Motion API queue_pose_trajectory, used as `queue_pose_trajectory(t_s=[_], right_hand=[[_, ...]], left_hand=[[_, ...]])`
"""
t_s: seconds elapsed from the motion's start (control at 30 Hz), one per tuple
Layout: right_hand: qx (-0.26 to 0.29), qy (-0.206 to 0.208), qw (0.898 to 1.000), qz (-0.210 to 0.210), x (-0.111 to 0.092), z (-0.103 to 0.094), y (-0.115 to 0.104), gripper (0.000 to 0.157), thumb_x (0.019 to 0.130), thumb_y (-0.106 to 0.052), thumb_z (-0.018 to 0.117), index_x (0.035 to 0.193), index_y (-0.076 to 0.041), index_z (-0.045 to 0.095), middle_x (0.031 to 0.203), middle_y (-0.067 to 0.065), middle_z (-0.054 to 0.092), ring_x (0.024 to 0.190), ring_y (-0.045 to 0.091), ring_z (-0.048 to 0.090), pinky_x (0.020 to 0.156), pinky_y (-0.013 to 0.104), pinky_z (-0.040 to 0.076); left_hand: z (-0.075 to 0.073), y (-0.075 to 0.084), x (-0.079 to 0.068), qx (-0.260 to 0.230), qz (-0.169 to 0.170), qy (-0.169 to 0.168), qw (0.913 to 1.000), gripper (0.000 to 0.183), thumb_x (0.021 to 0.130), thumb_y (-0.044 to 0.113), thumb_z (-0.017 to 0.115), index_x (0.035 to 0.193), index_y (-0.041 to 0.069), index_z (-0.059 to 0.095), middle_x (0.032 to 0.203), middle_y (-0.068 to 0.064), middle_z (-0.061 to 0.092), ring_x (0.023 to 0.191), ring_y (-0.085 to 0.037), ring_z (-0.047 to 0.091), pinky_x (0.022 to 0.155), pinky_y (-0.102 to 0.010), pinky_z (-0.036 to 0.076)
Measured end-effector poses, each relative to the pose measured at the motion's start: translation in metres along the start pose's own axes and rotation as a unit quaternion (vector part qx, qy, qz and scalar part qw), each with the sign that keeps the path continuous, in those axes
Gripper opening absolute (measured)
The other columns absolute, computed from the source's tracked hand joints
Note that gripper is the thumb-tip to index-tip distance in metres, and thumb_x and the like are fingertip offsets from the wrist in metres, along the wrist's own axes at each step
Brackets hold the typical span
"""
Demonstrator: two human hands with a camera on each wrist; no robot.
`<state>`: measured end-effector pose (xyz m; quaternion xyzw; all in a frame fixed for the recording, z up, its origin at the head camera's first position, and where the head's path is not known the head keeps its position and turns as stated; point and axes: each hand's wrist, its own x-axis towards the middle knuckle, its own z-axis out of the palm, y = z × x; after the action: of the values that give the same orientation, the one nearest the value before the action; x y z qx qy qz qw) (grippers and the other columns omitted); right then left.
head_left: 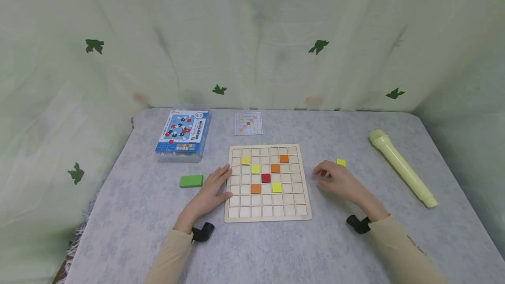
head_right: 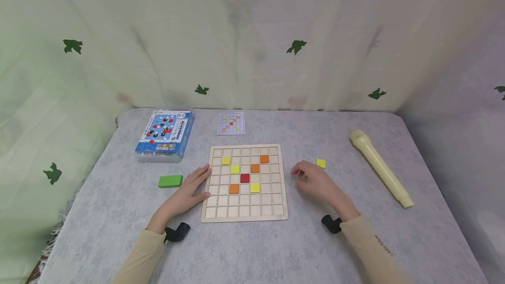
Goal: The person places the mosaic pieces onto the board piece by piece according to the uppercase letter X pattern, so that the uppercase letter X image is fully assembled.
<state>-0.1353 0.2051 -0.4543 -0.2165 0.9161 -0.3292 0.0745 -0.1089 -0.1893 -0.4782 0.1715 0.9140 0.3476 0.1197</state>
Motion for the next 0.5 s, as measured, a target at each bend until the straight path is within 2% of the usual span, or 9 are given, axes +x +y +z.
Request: queue_pose_trajectory(t_s=[0.17,0.27,0.4,0.5], right_hand=[[-0.015,0.015,1.0,0.012,-0.037,-0.025,0.033,0.018,0.084,-0.001,0.069,0.102,-0.003,0.065,0.097,0.003,0.063,0.087,0.02,0.058,0.073,0.037,0.051],[-0.034,0.012,0.999,0.011,-0.054,-0.032,0.045,0.021,0.081,-0.003,0.074,0.1,-0.005,0.066,0.097,0.001,0.061,0.085,0.019,0.058,0.07,0.034,0.051],[-0.06,0.004,0.998,0.016,-0.066,-0.032,0.054,0.027,0.078,-0.002,0.076,0.101,-0.007,0.065,0.098,0.0,0.059,0.085,0.017,0.058,0.072,0.033,0.051],[-0.062,0.009,0.998,0.019,-0.066,-0.029,0.053,0.027,0.078,0.0,0.074,0.101,-0.007,0.064,0.098,-0.001,0.059,0.087,0.016,0.057,0.074,0.034,0.051]], left_hand=[[0.001,-0.001,0.001,0.001,-0.001,-0.001,1.0,0.068,0.094,0.017,0.062,0.15,0.0,0.026,0.158,-0.014,0.016,0.143,-0.038,0.007,0.112,-0.058,0.012],[0.001,-0.001,0.001,0.003,0.0,-0.001,1.0,0.068,0.094,0.016,0.062,0.149,-0.001,0.027,0.158,-0.014,0.016,0.143,-0.038,0.007,0.112,-0.058,0.012],[0.001,-0.001,0.001,0.002,0.002,0.001,1.0,0.068,0.093,0.015,0.063,0.149,-0.001,0.027,0.157,-0.014,0.016,0.143,-0.039,0.008,0.111,-0.059,0.012],[0.001,-0.001,0.001,0.002,0.003,0.002,1.0,0.068,0.094,0.015,0.062,0.149,-0.001,0.027,0.157,-0.014,0.016,0.143,-0.039,0.008,0.111,-0.059,0.011]])
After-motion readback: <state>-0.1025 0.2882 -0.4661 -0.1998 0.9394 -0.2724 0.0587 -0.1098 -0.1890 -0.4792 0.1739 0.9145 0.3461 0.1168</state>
